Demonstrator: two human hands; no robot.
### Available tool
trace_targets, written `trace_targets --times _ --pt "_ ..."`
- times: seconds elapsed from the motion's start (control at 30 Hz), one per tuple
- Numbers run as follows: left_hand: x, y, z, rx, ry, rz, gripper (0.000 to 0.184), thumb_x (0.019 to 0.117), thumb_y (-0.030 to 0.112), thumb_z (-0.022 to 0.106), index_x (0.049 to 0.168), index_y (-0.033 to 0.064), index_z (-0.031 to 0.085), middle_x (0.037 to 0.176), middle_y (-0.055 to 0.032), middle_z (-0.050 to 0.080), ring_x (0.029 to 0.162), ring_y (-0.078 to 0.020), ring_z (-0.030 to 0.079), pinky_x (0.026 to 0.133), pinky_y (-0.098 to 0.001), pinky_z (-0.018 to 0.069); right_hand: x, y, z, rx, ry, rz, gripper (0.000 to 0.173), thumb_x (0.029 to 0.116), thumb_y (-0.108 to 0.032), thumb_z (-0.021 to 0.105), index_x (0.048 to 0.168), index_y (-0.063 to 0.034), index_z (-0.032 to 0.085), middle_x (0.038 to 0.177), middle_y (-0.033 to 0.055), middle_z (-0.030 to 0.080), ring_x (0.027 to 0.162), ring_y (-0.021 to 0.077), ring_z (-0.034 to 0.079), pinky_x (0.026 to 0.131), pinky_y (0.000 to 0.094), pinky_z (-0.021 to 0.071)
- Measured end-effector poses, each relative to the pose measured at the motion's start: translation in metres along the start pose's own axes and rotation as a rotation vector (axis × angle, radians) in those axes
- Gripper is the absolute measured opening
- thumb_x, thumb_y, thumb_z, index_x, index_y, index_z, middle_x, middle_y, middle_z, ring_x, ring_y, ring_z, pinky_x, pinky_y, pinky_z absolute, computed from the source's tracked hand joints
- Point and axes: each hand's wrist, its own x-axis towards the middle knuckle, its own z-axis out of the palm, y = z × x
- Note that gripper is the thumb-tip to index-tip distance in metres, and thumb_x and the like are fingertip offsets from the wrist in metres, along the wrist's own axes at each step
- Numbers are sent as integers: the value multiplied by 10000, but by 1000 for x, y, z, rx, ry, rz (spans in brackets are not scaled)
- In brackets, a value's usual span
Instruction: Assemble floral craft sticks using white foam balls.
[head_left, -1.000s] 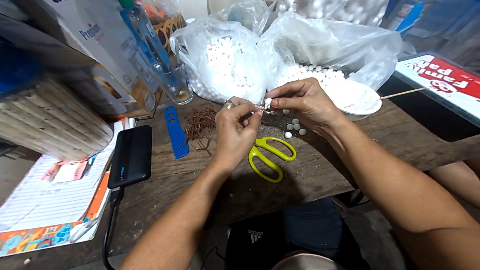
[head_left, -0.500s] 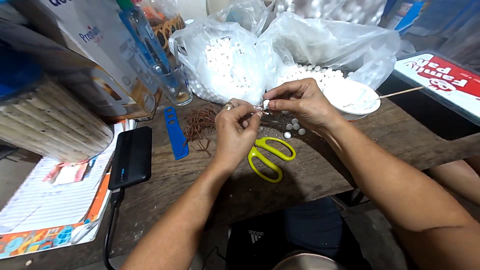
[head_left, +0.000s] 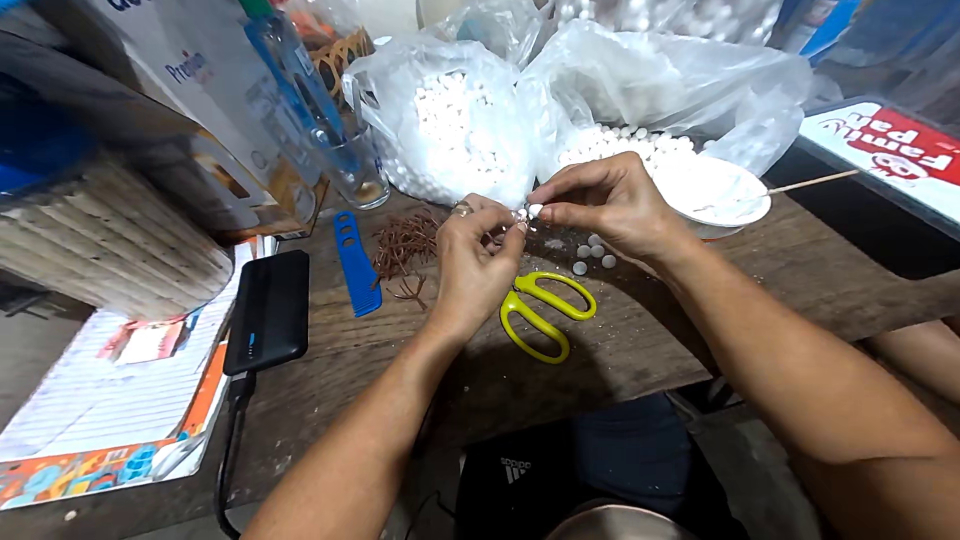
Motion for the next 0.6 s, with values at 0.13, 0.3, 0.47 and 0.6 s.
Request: trace_targets --times 0.13,0.3,0.47,0.6 --pt "0 -1 3 39 15 30 96 929 17 640 840 7 675 923 -75 592 793 -53 570 676 -154 471 -1 -2 3 -61 -28 -30 112 885 55 684 988 29 721 941 9 722 804 -13 676 764 160 587" --pt "1 -3 7 62 59 57 112 935 20 642 828 5 676 870 -71 587 806 -55 564 703 -151 455 -1 -3 5 -114 -15 -42 90 907 24 680 986 30 722 936 13 718 796 -24 669 757 148 580" --pt "2 -6 5 82 31 34 104 945 43 651 869 4 710 908 -84 634 809 -73 583 693 -187 460 -1 -1 5 -80 4 -23 97 906 37 672 991 29 718 901 -5 716 755 -23 661 736 154 580" --pt "3 -8 3 54 7 -4 85 933 40 669 871 12 720 971 -101 655 842 -79 602 679 -185 475 0 0 6 -89 25 -26 104 900 34 676 992 34 723 924 7 716 772 -19 666 735 155 582"
